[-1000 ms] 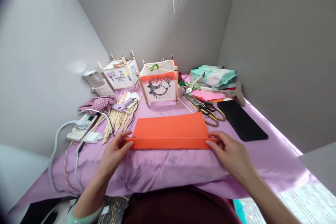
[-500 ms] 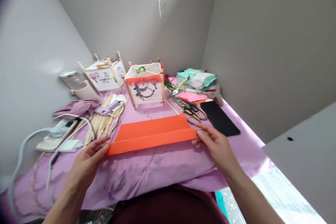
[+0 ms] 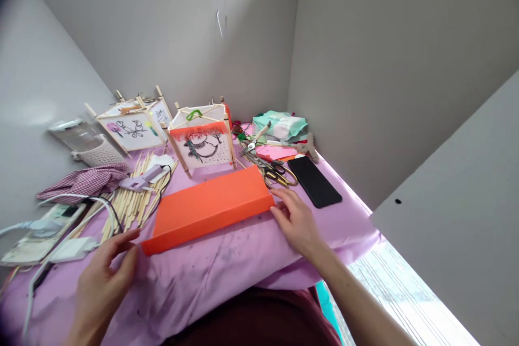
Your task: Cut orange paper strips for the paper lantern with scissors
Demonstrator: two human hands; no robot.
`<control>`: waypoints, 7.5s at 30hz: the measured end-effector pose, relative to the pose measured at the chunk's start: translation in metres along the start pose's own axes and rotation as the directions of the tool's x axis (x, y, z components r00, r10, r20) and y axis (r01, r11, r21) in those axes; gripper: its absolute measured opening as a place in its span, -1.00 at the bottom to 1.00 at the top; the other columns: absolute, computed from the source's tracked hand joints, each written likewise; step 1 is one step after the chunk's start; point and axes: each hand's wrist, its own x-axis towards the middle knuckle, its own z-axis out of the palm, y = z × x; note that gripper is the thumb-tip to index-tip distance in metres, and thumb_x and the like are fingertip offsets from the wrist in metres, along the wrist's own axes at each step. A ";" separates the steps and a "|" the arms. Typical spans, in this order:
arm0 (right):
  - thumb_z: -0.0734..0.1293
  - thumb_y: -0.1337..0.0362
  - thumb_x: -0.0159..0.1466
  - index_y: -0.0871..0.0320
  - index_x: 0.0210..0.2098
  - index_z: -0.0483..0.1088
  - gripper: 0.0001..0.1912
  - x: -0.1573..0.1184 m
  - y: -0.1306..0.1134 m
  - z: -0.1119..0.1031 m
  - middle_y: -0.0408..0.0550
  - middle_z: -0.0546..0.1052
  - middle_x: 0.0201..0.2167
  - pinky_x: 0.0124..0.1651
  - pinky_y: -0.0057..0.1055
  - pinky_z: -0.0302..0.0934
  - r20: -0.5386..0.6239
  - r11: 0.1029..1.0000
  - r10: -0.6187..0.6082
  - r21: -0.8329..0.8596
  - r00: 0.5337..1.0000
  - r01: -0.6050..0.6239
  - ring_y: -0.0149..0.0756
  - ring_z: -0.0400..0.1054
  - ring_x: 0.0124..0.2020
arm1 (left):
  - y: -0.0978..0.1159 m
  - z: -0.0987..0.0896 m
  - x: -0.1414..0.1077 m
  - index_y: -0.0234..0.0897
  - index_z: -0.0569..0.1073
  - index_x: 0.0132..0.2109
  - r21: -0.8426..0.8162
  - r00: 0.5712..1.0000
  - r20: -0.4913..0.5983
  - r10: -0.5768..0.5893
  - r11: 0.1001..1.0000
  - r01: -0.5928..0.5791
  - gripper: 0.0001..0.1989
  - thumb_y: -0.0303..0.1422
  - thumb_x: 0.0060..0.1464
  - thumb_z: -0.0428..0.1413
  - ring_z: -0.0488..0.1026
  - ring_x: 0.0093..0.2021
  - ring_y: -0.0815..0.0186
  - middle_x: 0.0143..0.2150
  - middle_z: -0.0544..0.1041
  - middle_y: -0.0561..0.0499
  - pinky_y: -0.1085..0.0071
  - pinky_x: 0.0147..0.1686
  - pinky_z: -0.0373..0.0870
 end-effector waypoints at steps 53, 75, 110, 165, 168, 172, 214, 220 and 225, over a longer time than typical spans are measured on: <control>0.30 0.21 0.17 0.10 -0.06 0.31 -0.67 0.000 -0.008 -0.002 0.03 0.46 -0.09 -0.14 -0.32 0.31 -0.034 0.893 0.127 0.438 0.991 -0.099 -0.23 0.37 -0.11 | 0.106 0.052 -0.011 -0.23 0.43 -0.12 -0.127 0.836 0.059 0.546 0.835 -0.536 -0.79 -0.38 0.08 0.03 0.41 -0.13 0.17 -0.17 0.50 -0.11 0.21 -0.10 0.31; 0.14 0.21 0.31 0.14 0.06 0.22 -0.66 -0.048 -0.033 0.014 0.05 0.37 -0.05 0.03 -0.24 0.20 0.070 0.985 -0.169 -0.024 0.983 0.171 -0.22 0.25 -0.03 | 0.154 0.102 -0.036 -0.27 0.31 -0.34 -0.094 0.701 0.230 0.676 0.732 -0.675 -0.83 -0.47 0.15 -0.15 0.36 -0.51 0.30 -0.47 0.41 -0.04 0.41 -0.53 0.20; 0.13 0.27 0.30 0.13 -0.32 0.37 -0.80 -0.023 0.005 -0.053 -0.08 0.45 -0.38 -0.36 -0.45 0.16 0.214 0.743 0.009 -0.656 0.977 0.137 -0.32 0.35 -0.34 | 0.151 0.118 0.018 -0.28 0.43 -0.35 -0.200 0.660 0.562 0.498 0.856 -0.476 -0.87 -0.42 0.07 -0.01 0.37 -0.28 0.25 -0.36 0.48 -0.02 0.33 -0.26 0.25; 0.08 0.34 0.29 0.19 -0.44 0.23 -0.79 -0.021 0.008 -0.031 -0.12 0.39 -0.54 -0.42 -0.43 -0.08 0.381 0.606 -0.152 -0.693 0.912 0.390 -0.40 0.24 -0.51 | 0.132 0.137 0.023 -0.04 0.02 0.28 -0.187 0.293 0.701 0.650 0.564 -0.805 -0.44 -0.01 0.19 -0.32 -0.19 0.33 0.17 0.35 -0.06 -0.03 0.08 0.22 -0.27; 0.07 0.34 0.30 0.19 -0.44 0.22 -0.78 -0.026 0.009 -0.033 -0.12 0.38 -0.55 -0.43 -0.43 -0.09 0.369 0.613 -0.168 -0.687 0.914 0.390 -0.41 0.21 -0.53 | 0.132 0.136 0.024 -0.04 0.01 0.28 -0.187 0.292 0.707 0.644 0.568 -0.801 -0.43 -0.01 0.18 -0.33 -0.19 0.33 0.17 0.35 -0.08 -0.03 0.08 0.23 -0.28; 0.06 0.34 0.30 0.19 -0.44 0.22 -0.78 -0.031 0.009 -0.032 -0.13 0.37 -0.56 -0.43 -0.44 -0.10 0.333 0.615 -0.154 -0.705 0.930 0.354 -0.41 0.21 -0.54 | 0.131 0.136 0.024 -0.04 0.01 0.28 -0.192 0.287 0.706 0.648 0.564 -0.803 -0.42 0.00 0.18 -0.35 -0.20 0.33 0.15 0.35 -0.08 -0.03 0.06 0.22 -0.28; 0.14 0.39 0.23 0.18 -0.42 0.26 -0.87 -0.034 -0.015 0.018 -0.09 0.40 -0.55 -0.45 -0.42 -0.14 0.274 0.633 -0.121 -0.719 0.954 0.287 -0.33 0.26 -0.53 | 0.129 0.137 0.025 -0.13 -0.07 0.31 -0.196 0.275 0.709 0.650 0.555 -0.808 -0.39 -0.01 0.19 -0.40 -0.16 0.33 0.18 0.34 -0.03 -0.06 0.07 0.23 -0.24; 0.11 0.41 0.23 0.19 -0.43 0.26 -0.85 -0.039 -0.015 0.016 -0.09 0.40 -0.56 -0.46 -0.43 -0.13 0.303 0.652 -0.144 -0.687 0.942 0.321 -0.36 0.24 -0.55 | 0.129 0.137 0.025 -0.15 -0.05 0.30 -0.209 0.285 0.707 0.647 0.577 -0.790 -0.37 0.01 0.18 -0.41 -0.17 0.33 0.16 0.34 -0.04 -0.06 0.06 0.23 -0.28; 0.11 0.40 0.25 0.19 -0.42 0.25 -0.85 -0.036 -0.016 0.013 -0.09 0.40 -0.55 -0.46 -0.44 -0.12 0.297 0.647 -0.157 -0.690 0.942 0.325 -0.37 0.24 -0.55 | 0.130 0.137 0.024 -0.16 -0.04 0.30 -0.193 0.308 0.708 0.635 0.594 -0.781 -0.37 -0.01 0.18 -0.42 -0.18 0.33 0.18 0.34 -0.04 -0.05 0.06 0.24 -0.26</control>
